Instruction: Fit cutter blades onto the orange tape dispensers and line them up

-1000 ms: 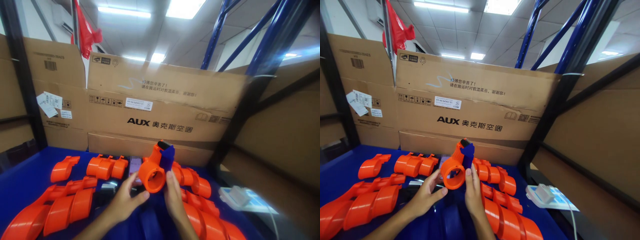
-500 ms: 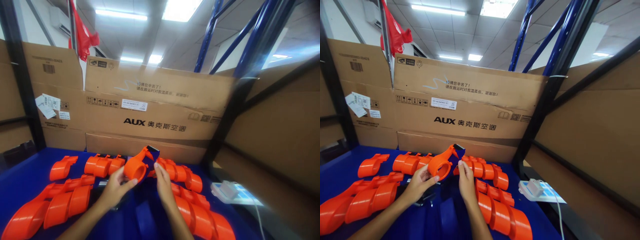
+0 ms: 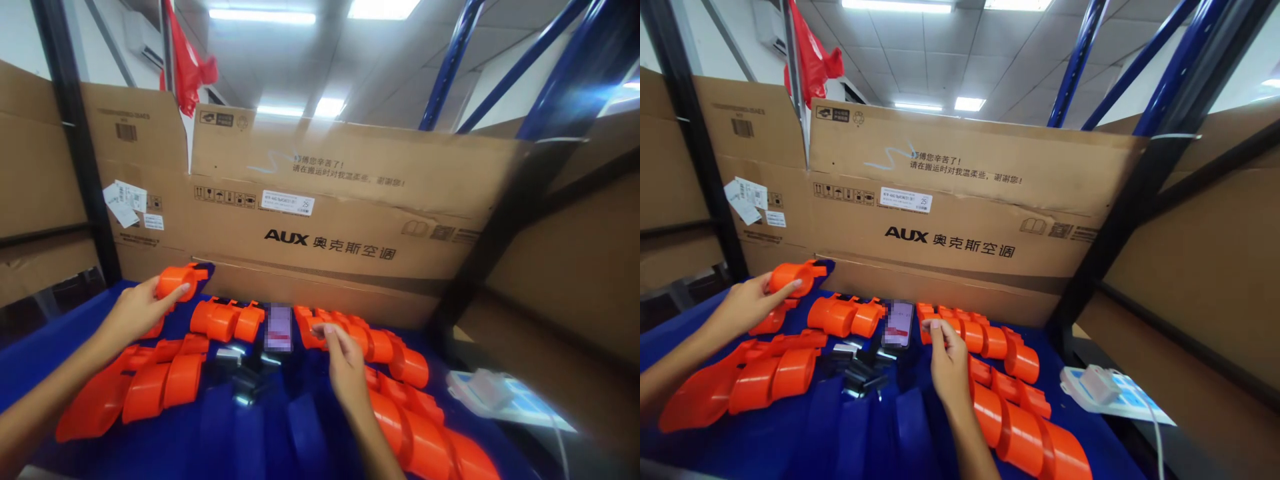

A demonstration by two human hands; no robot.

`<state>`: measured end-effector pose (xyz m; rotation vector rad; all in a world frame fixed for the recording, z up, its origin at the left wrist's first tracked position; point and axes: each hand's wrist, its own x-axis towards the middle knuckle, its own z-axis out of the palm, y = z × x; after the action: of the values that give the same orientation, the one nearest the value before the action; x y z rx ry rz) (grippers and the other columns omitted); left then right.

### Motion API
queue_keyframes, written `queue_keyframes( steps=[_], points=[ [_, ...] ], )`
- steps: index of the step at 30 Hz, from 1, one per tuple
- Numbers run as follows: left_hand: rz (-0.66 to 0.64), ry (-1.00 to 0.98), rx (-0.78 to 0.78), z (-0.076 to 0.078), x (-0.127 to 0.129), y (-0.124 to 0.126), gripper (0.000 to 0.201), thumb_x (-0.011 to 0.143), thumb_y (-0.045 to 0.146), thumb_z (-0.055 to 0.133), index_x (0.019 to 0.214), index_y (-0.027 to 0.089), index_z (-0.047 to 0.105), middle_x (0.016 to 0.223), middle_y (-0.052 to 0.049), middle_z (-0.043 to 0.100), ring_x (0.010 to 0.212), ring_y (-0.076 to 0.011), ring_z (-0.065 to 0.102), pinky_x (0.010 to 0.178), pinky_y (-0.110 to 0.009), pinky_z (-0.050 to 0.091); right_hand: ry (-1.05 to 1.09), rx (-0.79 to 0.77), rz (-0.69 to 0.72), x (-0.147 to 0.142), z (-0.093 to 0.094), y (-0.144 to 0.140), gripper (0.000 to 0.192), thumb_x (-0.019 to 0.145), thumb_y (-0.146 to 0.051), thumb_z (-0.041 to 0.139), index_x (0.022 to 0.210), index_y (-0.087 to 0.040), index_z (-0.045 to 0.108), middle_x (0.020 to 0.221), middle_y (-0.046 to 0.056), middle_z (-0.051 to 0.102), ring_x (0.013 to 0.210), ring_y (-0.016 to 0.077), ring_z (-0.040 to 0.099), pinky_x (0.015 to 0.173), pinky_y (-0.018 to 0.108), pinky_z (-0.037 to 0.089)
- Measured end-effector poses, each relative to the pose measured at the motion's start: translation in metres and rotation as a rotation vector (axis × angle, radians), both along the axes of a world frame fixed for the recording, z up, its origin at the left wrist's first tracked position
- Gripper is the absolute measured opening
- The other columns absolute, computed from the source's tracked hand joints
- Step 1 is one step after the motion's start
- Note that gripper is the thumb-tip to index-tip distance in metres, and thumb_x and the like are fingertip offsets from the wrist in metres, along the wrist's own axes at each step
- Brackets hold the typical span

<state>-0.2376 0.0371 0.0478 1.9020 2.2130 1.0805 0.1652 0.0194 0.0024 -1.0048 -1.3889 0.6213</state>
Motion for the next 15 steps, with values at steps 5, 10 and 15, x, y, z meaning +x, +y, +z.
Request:
queue_keyframes(
  steps=[5, 10, 15],
  points=[
    [0.027, 0.192, -0.145, -0.013, -0.021, 0.016, 0.067, 0.079, 0.076, 0.044, 0.107, 0.021, 0.072, 0.086, -0.016, 0.078, 0.088, -0.0425, 0.071, 0.067, -0.037, 0.046, 0.002, -0.001, 0.004, 0.001, 0.001, 0.001, 0.042, 0.093, -0.056, 0.054, 0.100, -0.020, 0.075, 0.096, 0.009, 0.075, 0.092, 0.0274, 0.068, 0.084, 0.037, 0.051],
    [-0.046, 0.162, -0.261, -0.033, -0.012, 0.027, 0.072, 0.081, 0.074, 0.040, 0.115, 0.017, 0.066, 0.095, -0.018, 0.077, 0.091, -0.0406, 0.072, 0.071, -0.038, 0.048, 0.005, -0.009, 0.008, -0.001, 0.002, -0.001, 0.044, 0.091, -0.058, 0.056, 0.099, -0.020, 0.075, 0.094, 0.009, 0.075, 0.087, 0.0275, 0.067, 0.085, 0.039, 0.051],
    [-0.158, -0.005, -0.403, -0.038, -0.011, 0.031, 0.085, 0.078, 0.070, 0.048, 0.141, 0.013, 0.048, 0.081, -0.011, 0.077, 0.052, -0.0295, 0.070, 0.059, -0.036, 0.051, 0.002, -0.024, 0.021, -0.003, 0.000, -0.003, 0.042, 0.089, -0.058, 0.059, 0.093, -0.021, 0.076, 0.089, 0.008, 0.075, 0.088, 0.0280, 0.067, 0.084, 0.039, 0.052]
  ],
)
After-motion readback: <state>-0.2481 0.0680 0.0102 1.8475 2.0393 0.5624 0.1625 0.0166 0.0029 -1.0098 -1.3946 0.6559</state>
